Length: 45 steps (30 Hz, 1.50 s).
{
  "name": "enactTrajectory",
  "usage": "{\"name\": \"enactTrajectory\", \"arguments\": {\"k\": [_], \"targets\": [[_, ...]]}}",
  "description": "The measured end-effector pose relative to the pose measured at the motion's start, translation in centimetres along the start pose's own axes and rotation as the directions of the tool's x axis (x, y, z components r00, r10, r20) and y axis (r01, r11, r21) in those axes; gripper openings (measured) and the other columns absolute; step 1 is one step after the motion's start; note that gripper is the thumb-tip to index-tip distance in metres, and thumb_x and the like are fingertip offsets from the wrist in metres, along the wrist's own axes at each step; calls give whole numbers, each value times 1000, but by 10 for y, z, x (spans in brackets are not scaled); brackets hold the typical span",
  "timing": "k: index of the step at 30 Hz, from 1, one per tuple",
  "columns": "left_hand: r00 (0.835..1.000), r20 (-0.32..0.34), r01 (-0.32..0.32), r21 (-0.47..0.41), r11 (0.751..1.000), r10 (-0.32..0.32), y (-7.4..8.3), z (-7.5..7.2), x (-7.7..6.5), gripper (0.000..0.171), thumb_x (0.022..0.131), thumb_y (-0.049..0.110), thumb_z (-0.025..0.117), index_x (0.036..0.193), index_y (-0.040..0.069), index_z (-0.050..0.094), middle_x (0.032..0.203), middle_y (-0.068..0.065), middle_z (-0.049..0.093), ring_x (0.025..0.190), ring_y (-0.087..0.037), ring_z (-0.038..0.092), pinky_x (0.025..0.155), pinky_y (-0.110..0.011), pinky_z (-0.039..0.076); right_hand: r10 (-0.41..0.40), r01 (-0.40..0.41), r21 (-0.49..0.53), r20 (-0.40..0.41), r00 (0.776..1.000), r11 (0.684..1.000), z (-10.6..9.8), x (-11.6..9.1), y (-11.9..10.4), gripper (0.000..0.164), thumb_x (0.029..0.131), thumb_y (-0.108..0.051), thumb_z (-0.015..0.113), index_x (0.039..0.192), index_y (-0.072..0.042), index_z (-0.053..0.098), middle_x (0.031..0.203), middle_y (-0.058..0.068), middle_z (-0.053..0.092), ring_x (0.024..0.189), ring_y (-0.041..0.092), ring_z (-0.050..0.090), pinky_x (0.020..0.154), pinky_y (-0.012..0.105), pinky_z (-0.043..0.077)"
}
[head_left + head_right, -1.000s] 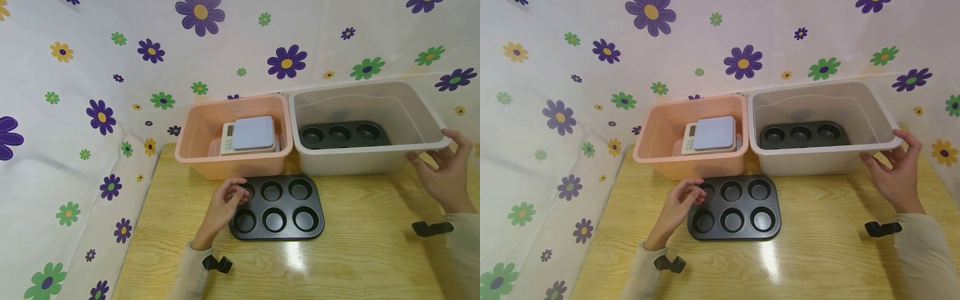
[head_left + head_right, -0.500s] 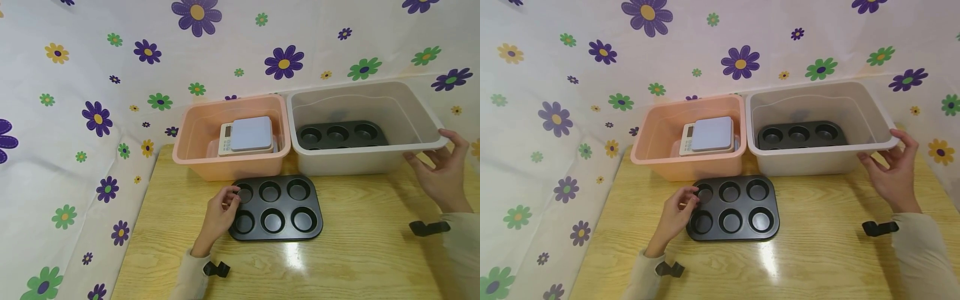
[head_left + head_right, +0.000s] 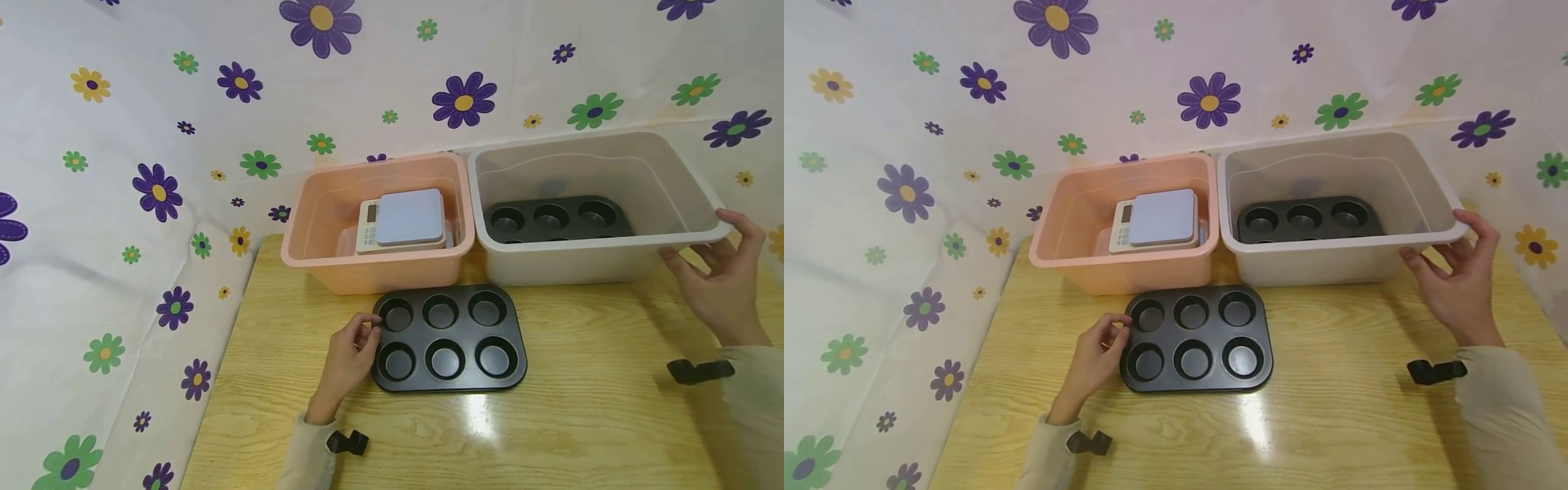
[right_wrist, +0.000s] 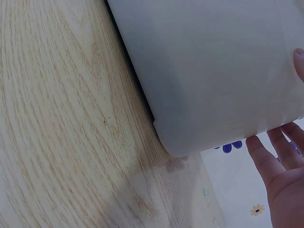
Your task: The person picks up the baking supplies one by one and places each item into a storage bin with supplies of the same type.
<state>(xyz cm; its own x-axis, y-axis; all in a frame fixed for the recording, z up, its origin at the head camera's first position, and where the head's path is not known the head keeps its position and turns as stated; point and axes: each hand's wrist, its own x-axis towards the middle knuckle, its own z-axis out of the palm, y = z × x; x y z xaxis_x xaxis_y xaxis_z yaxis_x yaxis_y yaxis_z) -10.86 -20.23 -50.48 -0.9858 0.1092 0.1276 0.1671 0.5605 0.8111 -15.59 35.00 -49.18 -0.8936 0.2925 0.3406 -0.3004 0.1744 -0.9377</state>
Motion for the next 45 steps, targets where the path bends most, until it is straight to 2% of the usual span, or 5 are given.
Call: {"name": "enactTrajectory", "arguments": {"k": [10, 24, 32, 40, 45], "targets": [[986, 25, -167, 27, 986, 166, -45, 2, -6, 17, 107, 16, 66, 122, 12, 72, 84, -1, 61, 62, -6, 49, 55, -22, 41, -16, 16, 36, 8, 1000, 999, 0, 1, 1, 84, 94, 21, 63, 162, -17, 31, 155, 3, 57, 125, 8, 66, 96, 9, 55], [969, 235, 113, -141, 984, -77, -19, -7, -13, 56, 94, -1, 82, 146, 7, 64, 97, -17, 67, 76, -6, 60, 65, -17, 54, -14, 13, 115, 14, 1000, 993, 1, 1, 1, 85, 93, 23, 63, 161, -17, 32, 153, 3, 59, 124, 9, 66, 95, 9, 56], [942, 321, 229, -407, 884, -96, -15, -14, -11, 62, 99, -11, 68, 158, 5, 56, 106, -10, 45, 58, -2, 43, 55, -14, 42, -15, 14, 133, 7, 1000, 991, 0, 0, 2, 86, 92, 24, 63, 161, -17, 32, 153, 4, 59, 125, 10, 66, 95, 9, 57], [929, 368, 243, -552, 798, -28, -18, -18, -13, 70, 100, -9, 67, 165, -3, 42, 170, -30, 38, 84, -4, 67, 77, -14, 60, -9, 8, 99, 9, 1000, 995, -1, 0, 1, 87, 93, 23, 63, 162, -18, 31, 156, 3, 57, 127, 11, 64, 96, 9, 56], [936, 345, 203, -692, 693, 71, -16, -22, -18, 72, 101, -9, 67, 167, -4, 37, 174, -23, 37, 98, 1, 65, 82, -13, 61, -9, 8, 120, 3, 1000, 993, 0, 0, 1, 86, 93, 24, 63, 161, -17, 32, 155, 4, 58, 126, 12, 65, 96, 9, 56]]}}
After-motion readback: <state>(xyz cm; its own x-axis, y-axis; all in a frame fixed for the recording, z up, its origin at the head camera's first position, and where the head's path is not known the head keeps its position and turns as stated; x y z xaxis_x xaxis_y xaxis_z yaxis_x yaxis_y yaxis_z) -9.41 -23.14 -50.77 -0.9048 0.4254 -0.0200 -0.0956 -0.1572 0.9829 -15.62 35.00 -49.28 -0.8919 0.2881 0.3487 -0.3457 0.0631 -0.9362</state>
